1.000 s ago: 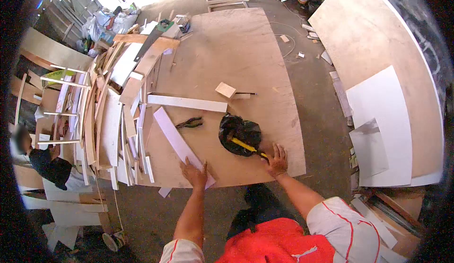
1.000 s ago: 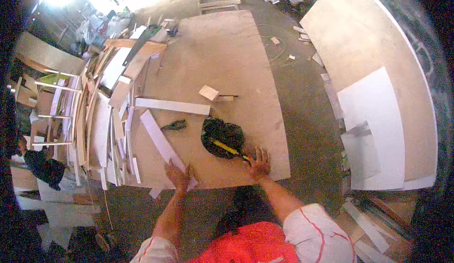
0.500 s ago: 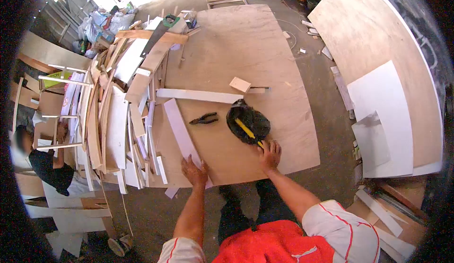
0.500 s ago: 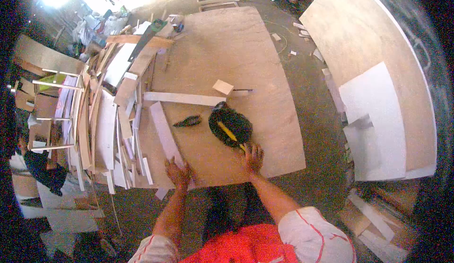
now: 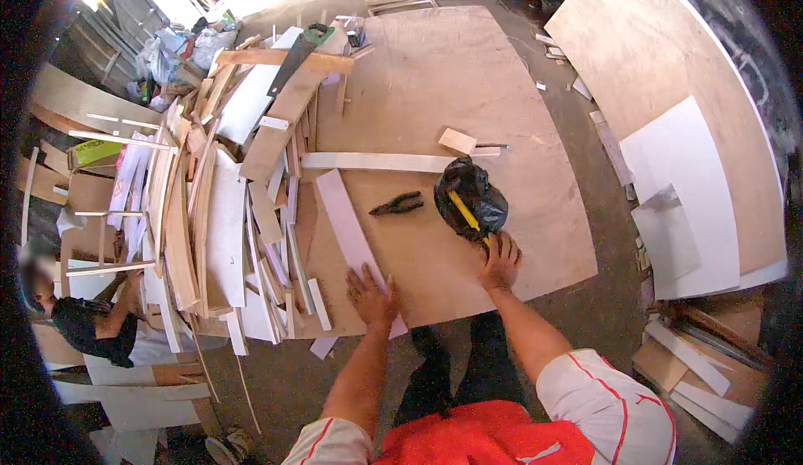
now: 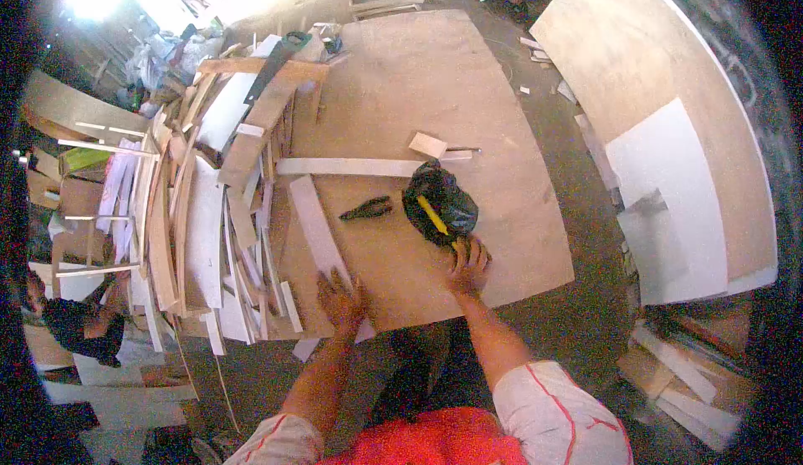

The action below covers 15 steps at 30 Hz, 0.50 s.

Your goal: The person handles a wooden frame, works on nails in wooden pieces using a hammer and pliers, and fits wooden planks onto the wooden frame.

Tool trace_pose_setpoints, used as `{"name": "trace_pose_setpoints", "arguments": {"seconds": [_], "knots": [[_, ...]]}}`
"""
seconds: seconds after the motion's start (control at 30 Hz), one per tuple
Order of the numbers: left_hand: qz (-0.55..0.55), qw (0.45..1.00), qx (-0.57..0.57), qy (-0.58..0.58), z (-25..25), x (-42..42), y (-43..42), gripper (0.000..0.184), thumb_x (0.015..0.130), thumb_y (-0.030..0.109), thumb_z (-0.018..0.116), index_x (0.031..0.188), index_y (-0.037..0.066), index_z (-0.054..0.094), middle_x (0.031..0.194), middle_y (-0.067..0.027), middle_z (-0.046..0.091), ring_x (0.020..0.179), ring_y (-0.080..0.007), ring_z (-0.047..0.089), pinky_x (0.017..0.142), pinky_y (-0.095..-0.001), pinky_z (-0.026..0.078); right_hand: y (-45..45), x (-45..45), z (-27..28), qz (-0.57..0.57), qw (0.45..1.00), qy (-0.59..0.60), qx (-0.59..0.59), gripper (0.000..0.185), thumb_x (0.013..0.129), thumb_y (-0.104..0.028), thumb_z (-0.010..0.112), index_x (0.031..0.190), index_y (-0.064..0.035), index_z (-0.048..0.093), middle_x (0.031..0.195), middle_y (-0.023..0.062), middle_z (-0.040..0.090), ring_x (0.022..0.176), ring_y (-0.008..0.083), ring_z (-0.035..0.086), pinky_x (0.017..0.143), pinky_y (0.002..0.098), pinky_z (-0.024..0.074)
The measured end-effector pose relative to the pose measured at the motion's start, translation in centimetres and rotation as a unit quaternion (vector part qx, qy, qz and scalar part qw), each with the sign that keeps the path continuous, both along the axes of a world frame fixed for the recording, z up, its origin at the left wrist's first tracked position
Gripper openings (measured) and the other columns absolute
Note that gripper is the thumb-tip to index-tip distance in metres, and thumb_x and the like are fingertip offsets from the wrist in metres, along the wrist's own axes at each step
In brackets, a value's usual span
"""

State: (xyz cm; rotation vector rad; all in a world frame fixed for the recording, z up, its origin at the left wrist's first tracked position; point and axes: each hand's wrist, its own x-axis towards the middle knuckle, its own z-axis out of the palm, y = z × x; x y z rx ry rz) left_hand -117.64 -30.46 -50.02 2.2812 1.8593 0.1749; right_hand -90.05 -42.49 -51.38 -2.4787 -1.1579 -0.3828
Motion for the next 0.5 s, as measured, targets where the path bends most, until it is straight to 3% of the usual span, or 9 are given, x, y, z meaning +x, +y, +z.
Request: {"name": "trace_pose_setpoints", "arguments": {"seconds": [0.23,0.5], "knots": [[-0.035,0.999,-0.012,-0.013,-0.8,-1.2,0.1,0.075,0.095,0.046,0.053,0.155,0.007,0.030,0.160,-0.0281,0.016,0.149,-0.0427,0.016,0.120,-0.0539,0.017,1.6,-1.0,-0.4,-0.037,0.998,0.048,-0.027,0.041,0.089,-0.029,0.066,0.128,-0.0171,0.062,0.134,0.0079,0.053,0.128,0.0319,0.045,0.107,0.0516,0.0344],[-0.036,0.996,-0.006,-0.084,-1.2,-1.5,0.8,0.073,0.089,0.040,0.064,0.149,0.006,0.040,0.156,-0.0342,0.021,0.144,-0.0482,0.025,0.118,-0.0501,0.026,6.9,-2.7,-1.6,-0.047,0.997,0.036,-0.046,0.049,0.095,-0.034,0.060,0.139,-0.0146,0.052,0.134,0.0126,0.051,0.129,0.0338,0.044,0.105,0.0545,0.0343]]}}
